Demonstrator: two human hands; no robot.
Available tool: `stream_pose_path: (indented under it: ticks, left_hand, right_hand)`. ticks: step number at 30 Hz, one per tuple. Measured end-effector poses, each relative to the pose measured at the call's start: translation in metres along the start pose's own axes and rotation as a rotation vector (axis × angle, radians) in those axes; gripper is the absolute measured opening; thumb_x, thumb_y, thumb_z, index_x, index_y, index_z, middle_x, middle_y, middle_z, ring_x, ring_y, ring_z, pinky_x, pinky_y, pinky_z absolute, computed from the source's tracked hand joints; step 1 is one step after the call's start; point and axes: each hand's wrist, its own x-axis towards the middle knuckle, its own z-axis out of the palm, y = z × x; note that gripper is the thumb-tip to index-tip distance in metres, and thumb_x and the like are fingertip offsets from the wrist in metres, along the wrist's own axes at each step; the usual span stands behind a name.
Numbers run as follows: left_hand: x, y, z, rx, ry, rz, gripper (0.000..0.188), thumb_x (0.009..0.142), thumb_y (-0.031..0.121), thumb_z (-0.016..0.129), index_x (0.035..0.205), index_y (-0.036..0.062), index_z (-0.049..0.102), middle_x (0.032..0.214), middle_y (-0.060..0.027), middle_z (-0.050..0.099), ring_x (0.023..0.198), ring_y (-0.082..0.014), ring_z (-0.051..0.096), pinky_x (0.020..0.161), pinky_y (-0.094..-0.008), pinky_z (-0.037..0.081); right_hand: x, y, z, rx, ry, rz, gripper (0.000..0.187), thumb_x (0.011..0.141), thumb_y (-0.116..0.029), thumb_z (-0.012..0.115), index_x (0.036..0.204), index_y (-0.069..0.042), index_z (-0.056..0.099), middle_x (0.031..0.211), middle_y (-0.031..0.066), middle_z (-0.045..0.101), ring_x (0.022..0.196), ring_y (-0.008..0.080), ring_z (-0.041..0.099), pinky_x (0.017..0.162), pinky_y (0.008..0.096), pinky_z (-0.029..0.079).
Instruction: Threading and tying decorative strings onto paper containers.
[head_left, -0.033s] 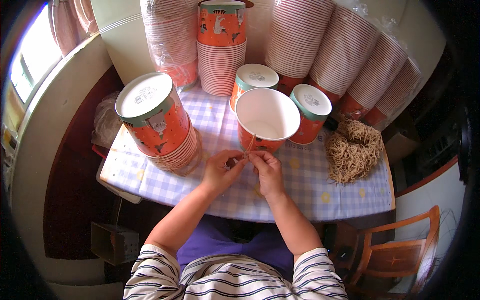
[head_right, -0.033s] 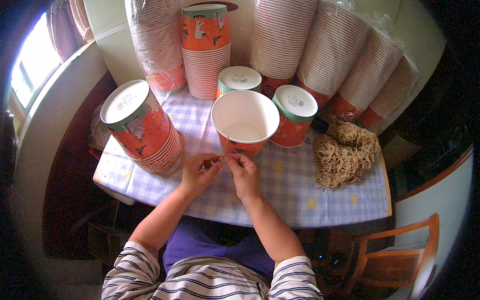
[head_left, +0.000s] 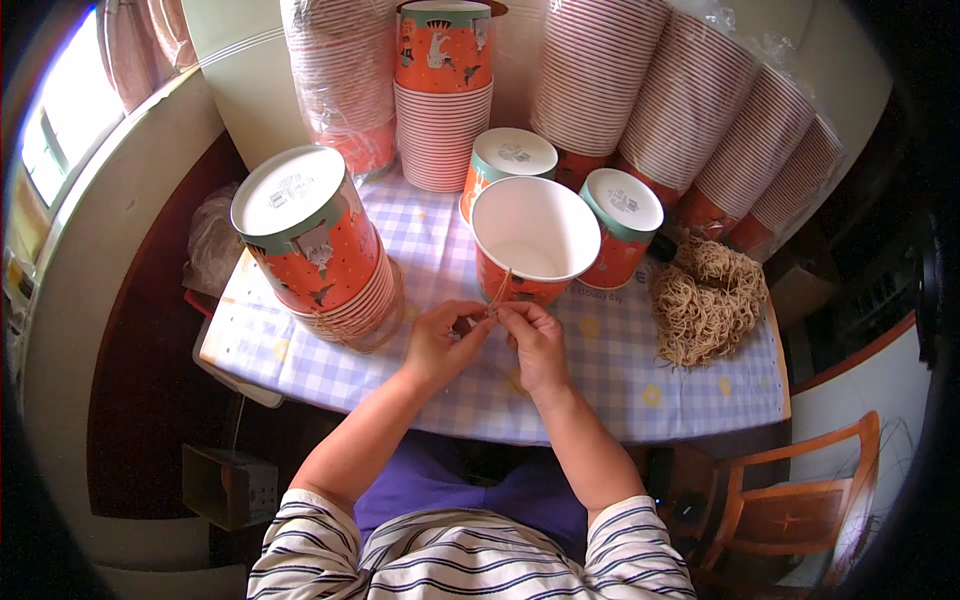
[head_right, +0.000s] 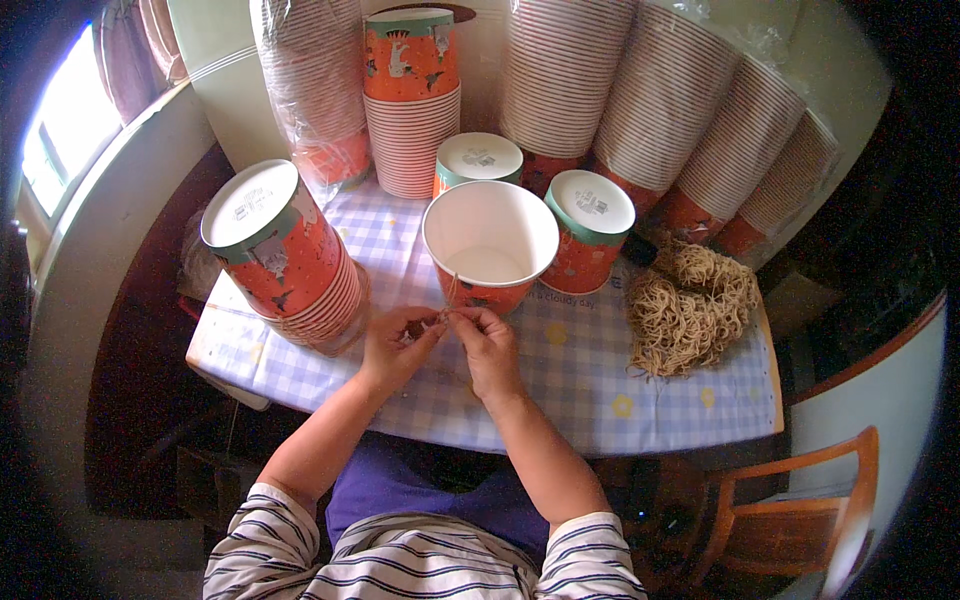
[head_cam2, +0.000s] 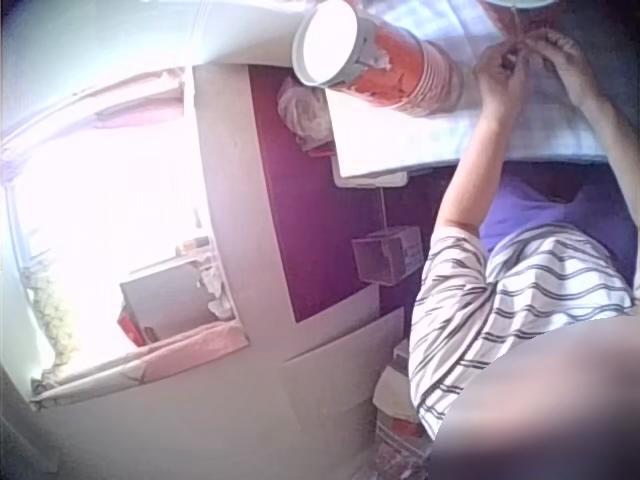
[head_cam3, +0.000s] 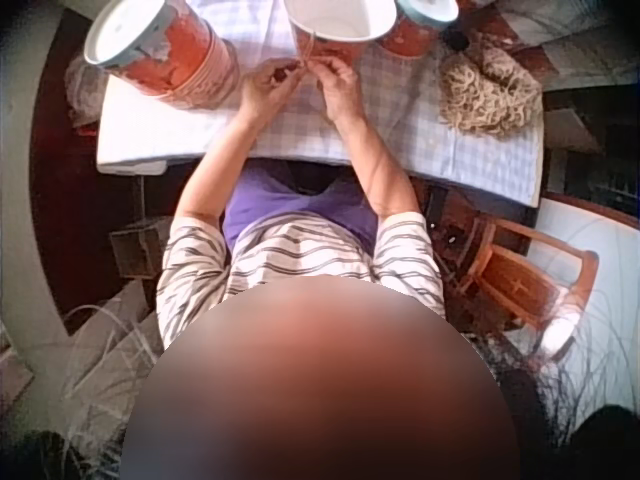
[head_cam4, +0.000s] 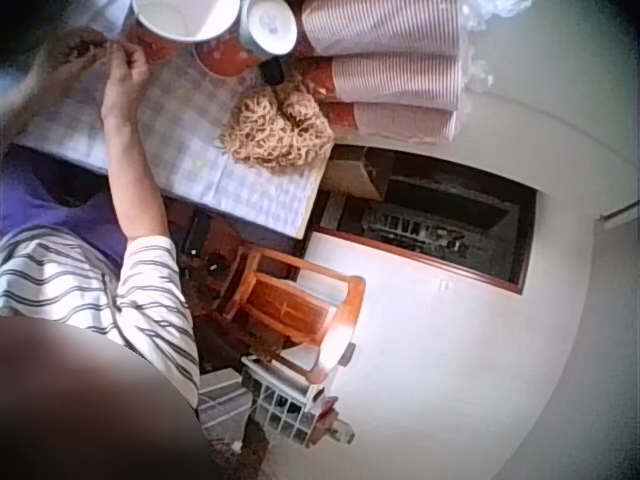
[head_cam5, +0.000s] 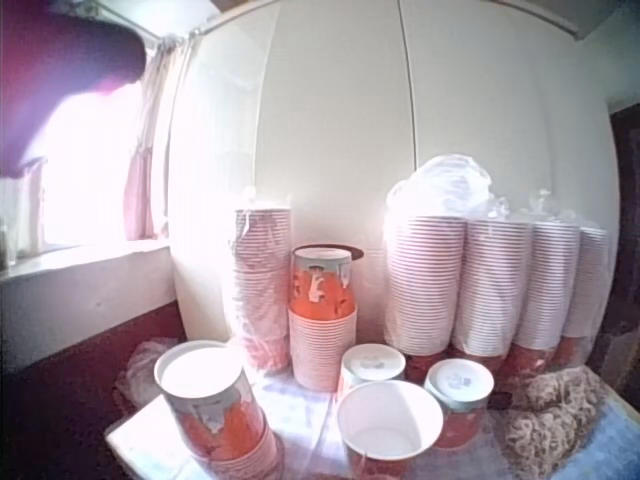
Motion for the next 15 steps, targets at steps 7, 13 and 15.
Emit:
stream_pose_path:
  ticks: [7,13,15]
  left_hand:
    - [0.0005,-0.0053,0.002,0.066,0.018,0.013,0.015,0.081,0.008,0.067,0.093,0.0005,0.065,0.077,-0.0062,0.065,0.062,-0.0087,0.058,0.057,-0.0228,0.047]
    - [0.0006,-0.0034,0.002,-0.108,0.014,-0.147,0.013,0.084,0.01,0.064,0.091,-0.0007,0.065,0.075,-0.0034,0.065,0.066,-0.0059,0.057,0.058,-0.0215,0.046]
    - [0.002,0.0014,0.0008,-0.202,-0.024,-0.252,0.012,0.085,0.011,0.063,0.089,-0.0007,0.064,0.076,-0.0019,0.064,0.067,-0.0056,0.056,0.059,-0.0205,0.045]
  right_hand:
    - [-0.0019,-0.0036,0.0038,-0.012,-0.003,-0.017,0.009,0.086,-0.011,0.062,0.09,-0.003,0.066,0.084,0.0,0.065,0.076,0.0057,0.055,0.069,0.0196,0.042]
    - [-0.0015,-0.0015,0.0022,-0.064,-0.02,-0.027,0.013,0.087,-0.014,0.062,0.092,-0.002,0.066,0.086,0.0015,0.065,0.079,0.0074,0.057,0.073,0.021,0.044]
    - [-0.0031,-0.0036,0.0044,-0.02,-0.018,-0.036,0.014,0.087,-0.015,0.062,0.092,-0.002,0.066,0.087,0.0017,0.065,0.079,0.0077,0.057,0.074,0.0213,0.044]
